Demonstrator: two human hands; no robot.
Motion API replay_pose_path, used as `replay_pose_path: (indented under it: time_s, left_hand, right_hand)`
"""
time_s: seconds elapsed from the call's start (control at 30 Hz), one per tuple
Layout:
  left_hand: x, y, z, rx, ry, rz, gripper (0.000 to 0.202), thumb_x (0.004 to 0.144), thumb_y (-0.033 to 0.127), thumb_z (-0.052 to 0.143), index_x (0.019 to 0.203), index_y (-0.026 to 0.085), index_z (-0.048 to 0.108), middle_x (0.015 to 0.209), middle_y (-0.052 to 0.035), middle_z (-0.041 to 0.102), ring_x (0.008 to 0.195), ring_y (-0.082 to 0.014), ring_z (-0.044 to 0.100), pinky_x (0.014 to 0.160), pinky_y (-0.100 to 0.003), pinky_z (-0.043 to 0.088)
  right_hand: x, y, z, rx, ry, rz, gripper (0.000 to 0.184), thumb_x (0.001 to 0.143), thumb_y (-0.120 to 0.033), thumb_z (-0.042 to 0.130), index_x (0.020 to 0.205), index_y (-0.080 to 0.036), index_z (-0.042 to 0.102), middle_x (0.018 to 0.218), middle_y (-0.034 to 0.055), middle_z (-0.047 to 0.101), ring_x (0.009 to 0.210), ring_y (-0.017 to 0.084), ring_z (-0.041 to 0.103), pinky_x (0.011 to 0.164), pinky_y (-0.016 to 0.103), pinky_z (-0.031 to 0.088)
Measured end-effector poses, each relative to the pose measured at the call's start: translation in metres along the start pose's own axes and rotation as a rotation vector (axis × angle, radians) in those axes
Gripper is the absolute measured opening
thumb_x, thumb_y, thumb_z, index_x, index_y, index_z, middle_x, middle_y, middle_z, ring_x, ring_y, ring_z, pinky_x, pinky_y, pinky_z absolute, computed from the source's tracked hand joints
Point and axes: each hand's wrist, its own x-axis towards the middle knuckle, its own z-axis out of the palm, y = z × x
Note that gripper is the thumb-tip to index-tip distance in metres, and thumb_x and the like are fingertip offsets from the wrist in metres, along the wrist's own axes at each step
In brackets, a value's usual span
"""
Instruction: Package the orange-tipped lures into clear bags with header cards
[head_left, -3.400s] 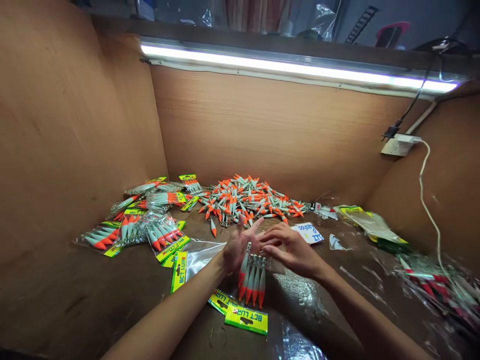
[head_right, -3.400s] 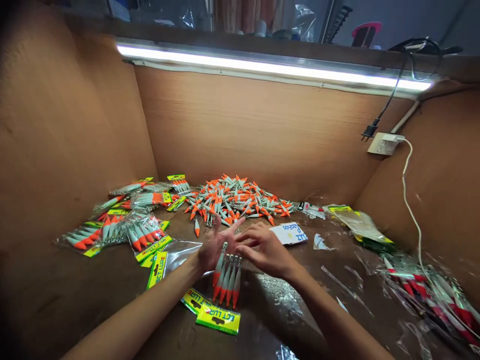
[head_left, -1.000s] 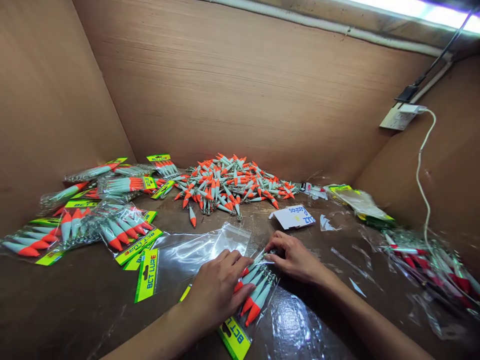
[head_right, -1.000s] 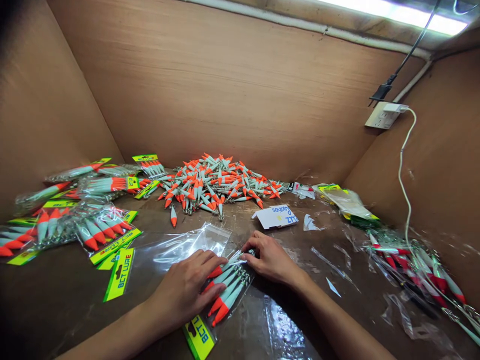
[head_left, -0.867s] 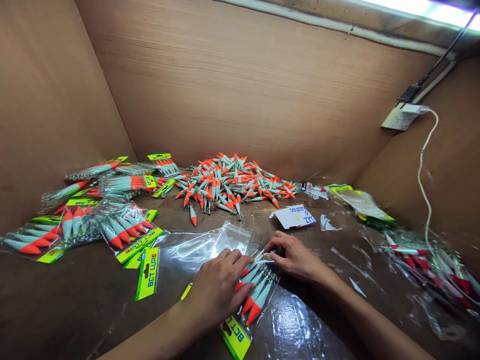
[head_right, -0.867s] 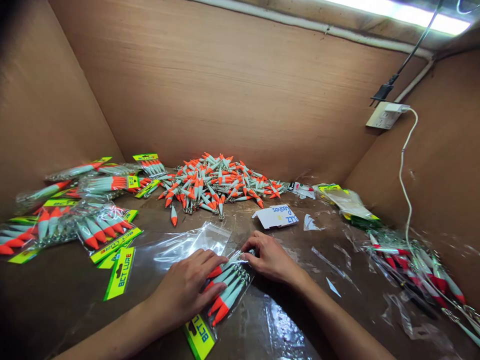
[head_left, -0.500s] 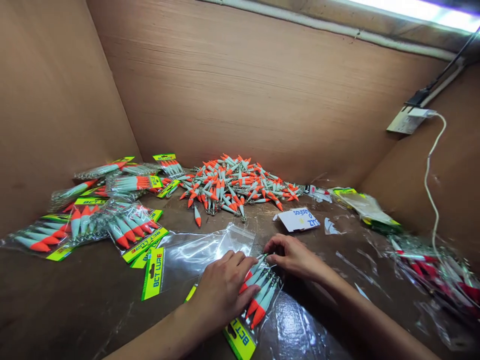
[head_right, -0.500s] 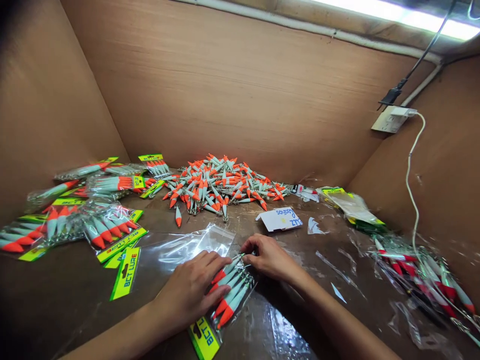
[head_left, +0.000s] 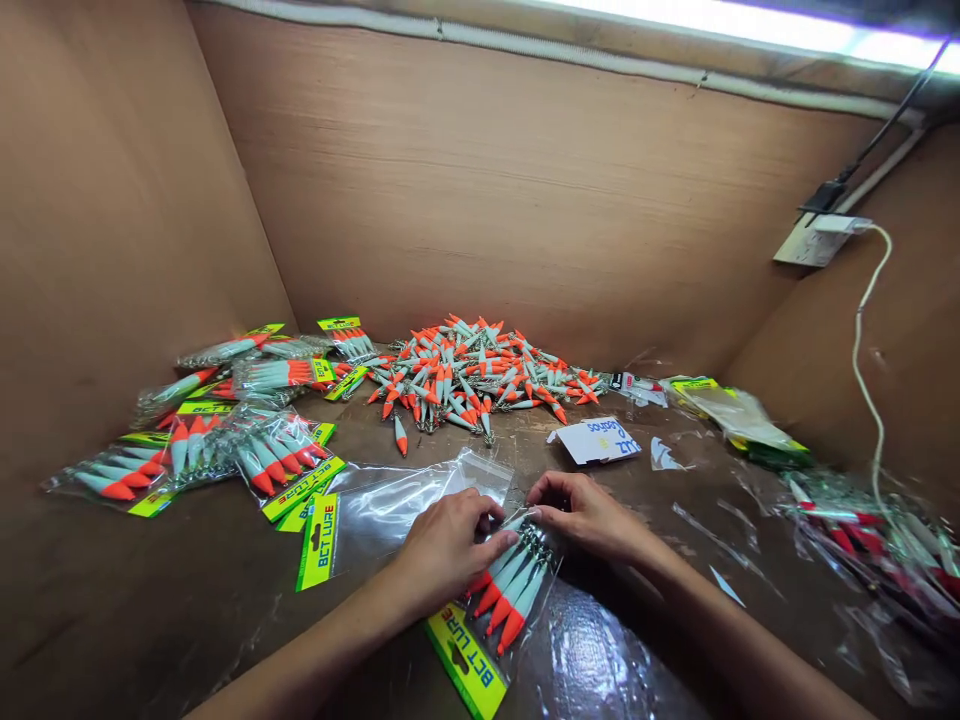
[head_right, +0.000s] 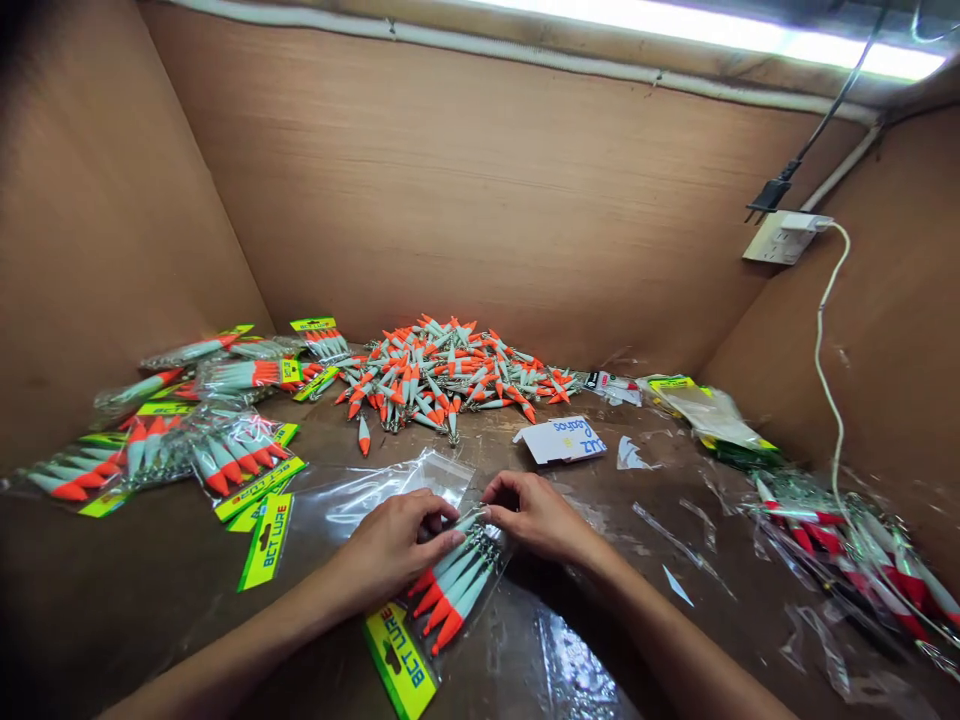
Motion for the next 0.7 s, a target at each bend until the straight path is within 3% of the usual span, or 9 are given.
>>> replay_pose_path:
  time_s: [0.2,0.37,0.53,0.7]
  left_hand:
    - [0.014,0.008,-0.007,-0.307,-0.137,-0.021,0.039,0.085,0.051,0.061,0.090,0.015,0.075,0.070,-0.0004,0.067,0.062,-0.0152,0.055,0.054,-0.023,0.034]
    - [0.028,0.006,-0.004,-0.549,-0.215,-0.162,0.043,0.078,0.054,0.066,0.089,0.012,0.072,0.061,0.0026,0.057,0.053,-0.0118,0.046,0.050,-0.022,0.033]
    - [0.034,-0.008,0.011,-0.584,-0.149,-0.162,0.042,0.077,0.054,0.068,0.083,0.012,0.067,0.059,0.0041,0.052,0.050,-0.0100,0.041,0.048,-0.021,0.031]
    - [0.033,-0.014,0.017,-0.559,-0.081,-0.118,0.043,0.080,0.055,0.066,0.085,0.013,0.065,0.057,0.0054,0.049,0.051,-0.0098,0.038,0.047,-0.020,0.024]
  right_hand:
    - [-0.006,0.001,0.002,0.241,0.048,-0.038,0.018,0.084,-0.030,0.069,0.097,-0.017,0.068,0.088,0.0019,0.069,0.078,0.015,0.060,0.069,0.025,0.045]
    - [-0.007,0.007,0.003,0.390,0.097,-0.015,0.022,0.083,-0.031,0.071,0.099,-0.017,0.067,0.090,0.0026,0.069,0.078,0.015,0.061,0.068,0.024,0.047]
    - [-0.007,0.014,0.003,0.399,0.105,0.055,0.023,0.082,-0.033,0.070,0.095,-0.015,0.068,0.083,0.0027,0.069,0.068,0.014,0.062,0.063,0.025,0.048]
    - [-0.007,0.010,0.003,0.183,0.149,0.052,0.022,0.084,-0.036,0.067,0.091,-0.017,0.073,0.083,0.0030,0.073,0.074,0.016,0.063,0.066,0.025,0.044]
